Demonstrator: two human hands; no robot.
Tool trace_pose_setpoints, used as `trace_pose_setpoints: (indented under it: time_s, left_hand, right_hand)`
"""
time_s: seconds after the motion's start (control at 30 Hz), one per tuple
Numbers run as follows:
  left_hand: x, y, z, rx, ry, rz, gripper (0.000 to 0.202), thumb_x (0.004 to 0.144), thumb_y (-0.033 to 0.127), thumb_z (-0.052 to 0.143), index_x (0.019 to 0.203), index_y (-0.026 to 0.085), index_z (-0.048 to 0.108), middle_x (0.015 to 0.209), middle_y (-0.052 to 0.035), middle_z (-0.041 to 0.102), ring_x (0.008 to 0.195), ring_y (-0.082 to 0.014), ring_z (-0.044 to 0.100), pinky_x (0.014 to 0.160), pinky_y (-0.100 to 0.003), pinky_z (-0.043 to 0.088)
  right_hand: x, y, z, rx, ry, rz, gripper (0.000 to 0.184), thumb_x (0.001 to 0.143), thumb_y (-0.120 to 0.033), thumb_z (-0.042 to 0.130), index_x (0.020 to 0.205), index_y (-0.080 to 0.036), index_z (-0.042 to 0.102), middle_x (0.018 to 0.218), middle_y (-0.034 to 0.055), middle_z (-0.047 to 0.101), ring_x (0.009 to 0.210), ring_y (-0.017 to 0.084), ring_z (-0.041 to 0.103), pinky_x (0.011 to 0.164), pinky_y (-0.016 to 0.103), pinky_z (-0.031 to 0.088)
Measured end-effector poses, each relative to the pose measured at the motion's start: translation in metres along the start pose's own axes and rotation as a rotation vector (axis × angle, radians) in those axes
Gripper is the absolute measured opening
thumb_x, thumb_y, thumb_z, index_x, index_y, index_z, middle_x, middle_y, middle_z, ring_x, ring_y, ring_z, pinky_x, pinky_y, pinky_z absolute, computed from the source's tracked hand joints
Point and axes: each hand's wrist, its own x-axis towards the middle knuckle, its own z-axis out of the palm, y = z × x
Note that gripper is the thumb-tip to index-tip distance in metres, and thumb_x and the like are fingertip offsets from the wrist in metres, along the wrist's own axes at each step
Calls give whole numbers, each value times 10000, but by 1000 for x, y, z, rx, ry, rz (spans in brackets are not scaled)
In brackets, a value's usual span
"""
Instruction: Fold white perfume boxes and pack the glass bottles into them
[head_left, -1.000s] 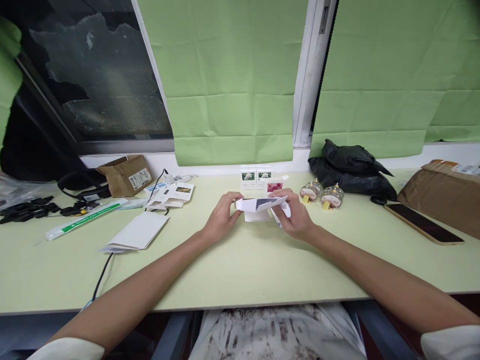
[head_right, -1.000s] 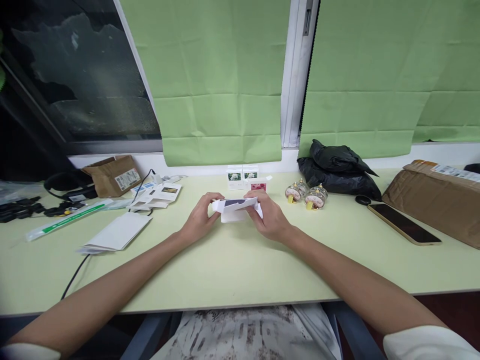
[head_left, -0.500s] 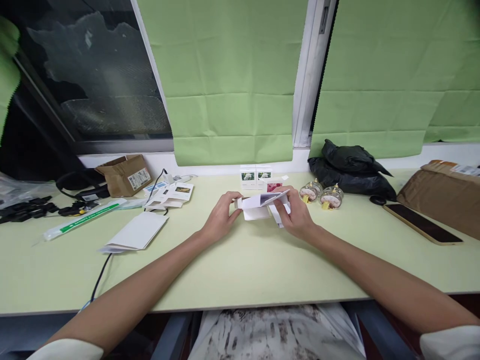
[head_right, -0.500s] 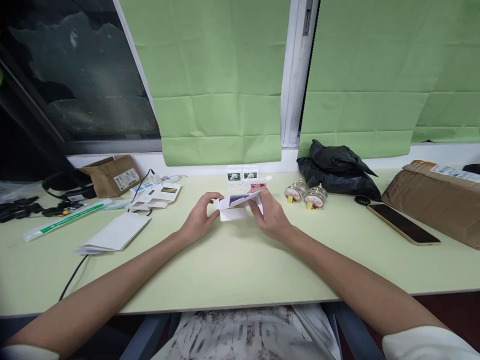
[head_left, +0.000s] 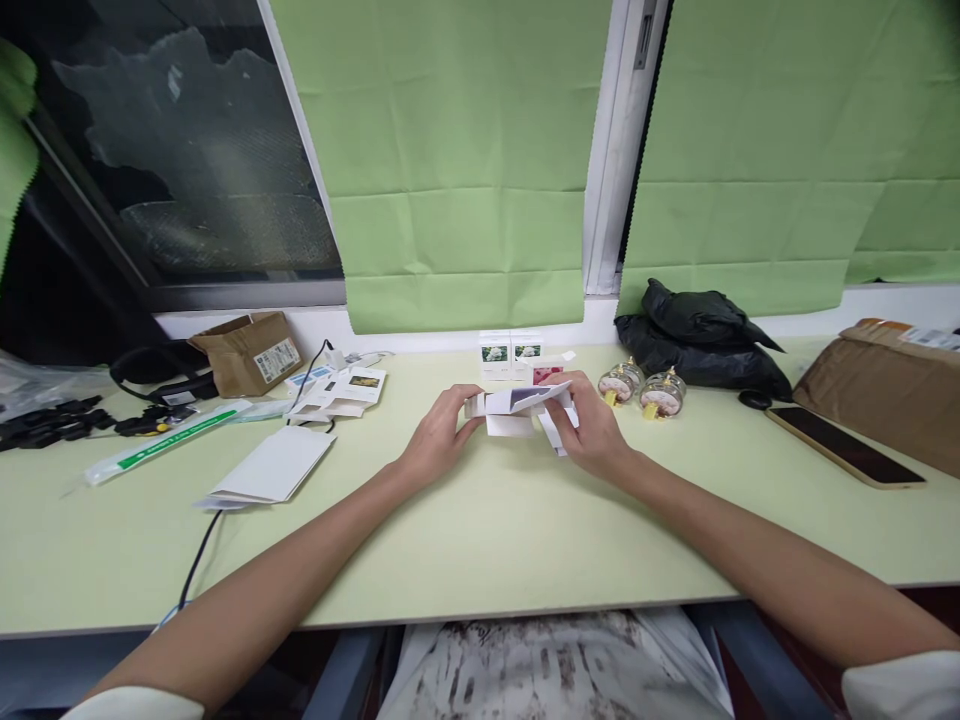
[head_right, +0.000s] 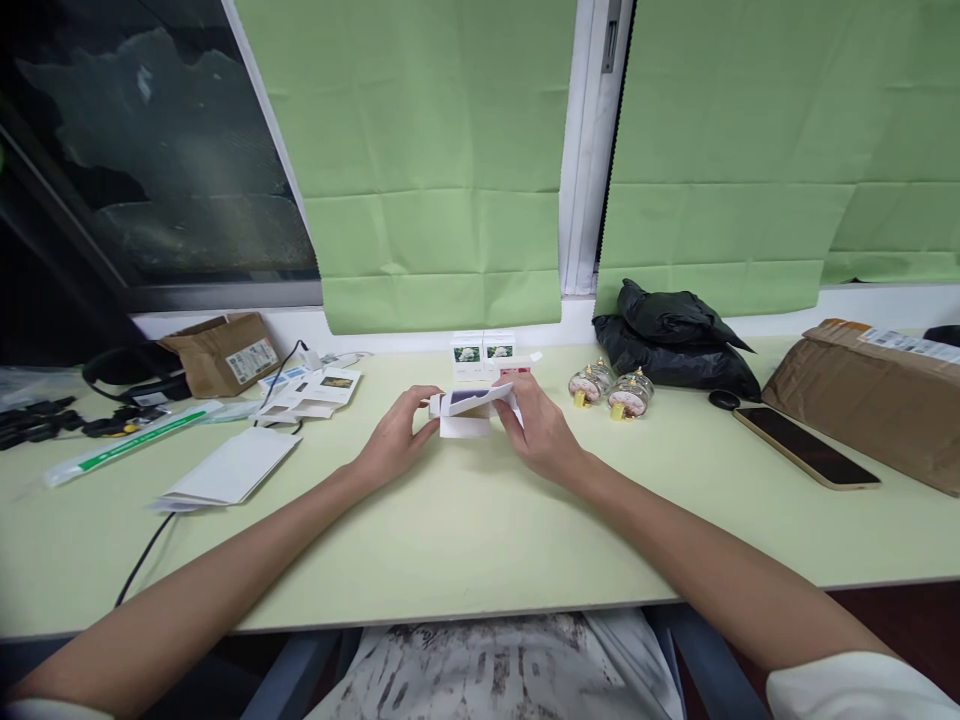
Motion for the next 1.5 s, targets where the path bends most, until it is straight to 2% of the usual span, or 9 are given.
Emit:
trace_pose_setpoints:
  time_s: [0.23,0.43,0.7,1.0,1.2,1.37,1.5]
  left_hand:
    - [-1,11,-4,0,-70,47,429,1016,177,535,1422,307,487,1359,-78,619,1280,-275,591,1072,-469,514]
    - [-3,15,-3,-40,-68,78,438,993,141,523,1397,311,517,1298,-63,652,1242,-266,613,1034,-441,527]
    - [-3,14,-4,-37,-54,107,365,1018,211,563,1369,306,537,1299,-71,663,1235,-268,619,1019,-430,530]
    - [-5,8,-2,106,49,146,406,976,264,676,1352,282,527,1232,-91,691,1131,-287,661,925,-430,551]
    - [-4,1,0,132,120,227,355,976,149,646,1308,252,573,1197,-93,716,1123,-281,667,905,-427,553]
    - [-4,-2,1,97,126,280,410,971,94,640,1343,251,570,1233,-94,719,1153,-270,659,925,-429,558]
    - [-4,-1,0,64,111,270,403,978,105,642,1348,255,581,1231,-96,719,1148,-270,663,924,-428,559]
  right_hand:
    - [-3,1,2,8,-70,-92,356,1068,-200,508,1404,-309,462,1224,116,672,1164,298,661,956,514,604]
    - [-7,0,4,23,-117,-129,410,1061,-213,544,1450,-307,456,1243,121,678,1189,292,673,947,500,621]
    - [-9,-5,3,22,-127,-173,482,1028,-171,584,1468,-301,438,1243,121,694,1181,285,693,951,490,630]
    - [-14,-6,3,-33,-183,-266,530,997,-150,604,1474,-293,424,1263,144,684,1198,292,691,927,480,646]
    - [-15,-4,5,-7,-159,-274,519,990,-124,605,1462,-262,439,1253,150,687,1203,285,697,925,471,655]
    - [-15,-1,5,25,-147,-247,504,1004,-139,603,1462,-274,443,1253,139,695,1219,278,696,957,482,653]
    - [-13,-1,5,31,-145,-241,487,1017,-150,593,1462,-277,440,1252,135,697,1222,277,693,959,482,649]
